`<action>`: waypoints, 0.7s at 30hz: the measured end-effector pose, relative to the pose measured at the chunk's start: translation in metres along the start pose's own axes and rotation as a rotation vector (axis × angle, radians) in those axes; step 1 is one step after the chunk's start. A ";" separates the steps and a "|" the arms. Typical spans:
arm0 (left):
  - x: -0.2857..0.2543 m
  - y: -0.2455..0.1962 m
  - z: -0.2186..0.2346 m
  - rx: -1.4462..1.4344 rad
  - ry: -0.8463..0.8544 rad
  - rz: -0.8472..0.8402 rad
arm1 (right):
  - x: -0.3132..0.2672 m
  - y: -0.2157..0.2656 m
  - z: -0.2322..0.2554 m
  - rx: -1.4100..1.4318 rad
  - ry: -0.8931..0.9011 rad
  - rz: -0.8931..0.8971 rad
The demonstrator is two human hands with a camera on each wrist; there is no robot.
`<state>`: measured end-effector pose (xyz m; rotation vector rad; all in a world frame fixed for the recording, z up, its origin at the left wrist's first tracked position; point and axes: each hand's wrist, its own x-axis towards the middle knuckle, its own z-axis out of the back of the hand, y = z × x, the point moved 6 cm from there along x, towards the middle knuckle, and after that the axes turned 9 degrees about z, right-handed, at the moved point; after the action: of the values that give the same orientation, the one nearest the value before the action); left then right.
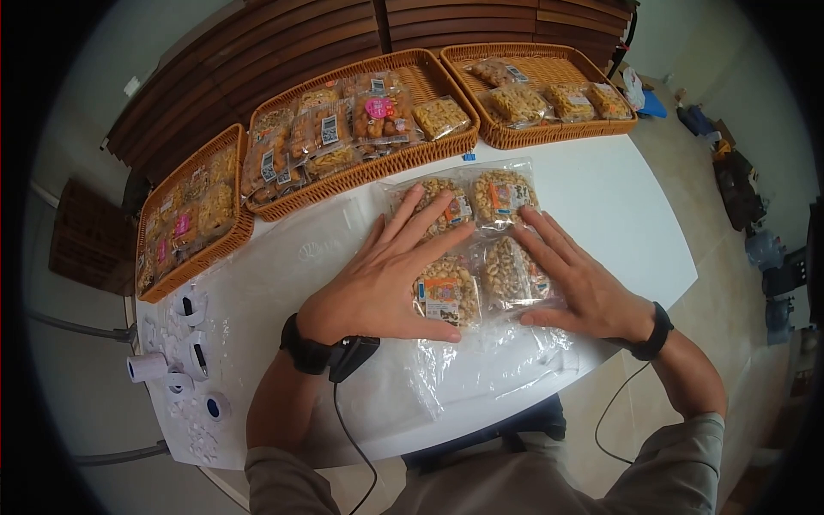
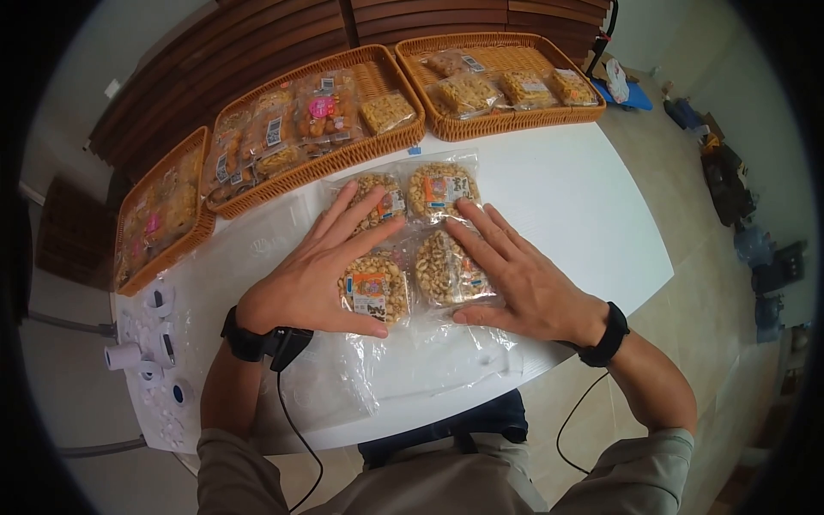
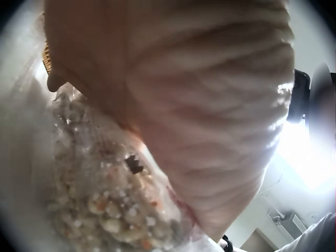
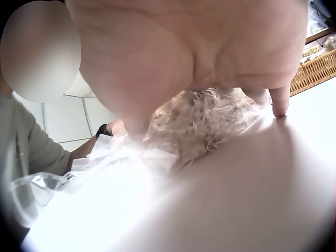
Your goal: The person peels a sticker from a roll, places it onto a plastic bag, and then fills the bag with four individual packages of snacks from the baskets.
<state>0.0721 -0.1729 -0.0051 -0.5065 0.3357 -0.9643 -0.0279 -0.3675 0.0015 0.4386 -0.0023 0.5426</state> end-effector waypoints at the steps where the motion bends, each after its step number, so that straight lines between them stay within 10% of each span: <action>1: 0.000 0.000 0.000 0.008 0.007 0.007 | 0.000 -0.002 0.000 0.036 0.008 0.002; 21: -0.037 -0.043 0.028 -0.002 0.089 -0.081 | -0.072 0.033 -0.001 0.012 0.058 0.191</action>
<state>0.0355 -0.1544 0.0438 -0.4826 0.3983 -1.0668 -0.1061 -0.3771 0.0056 0.4361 0.0150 0.7440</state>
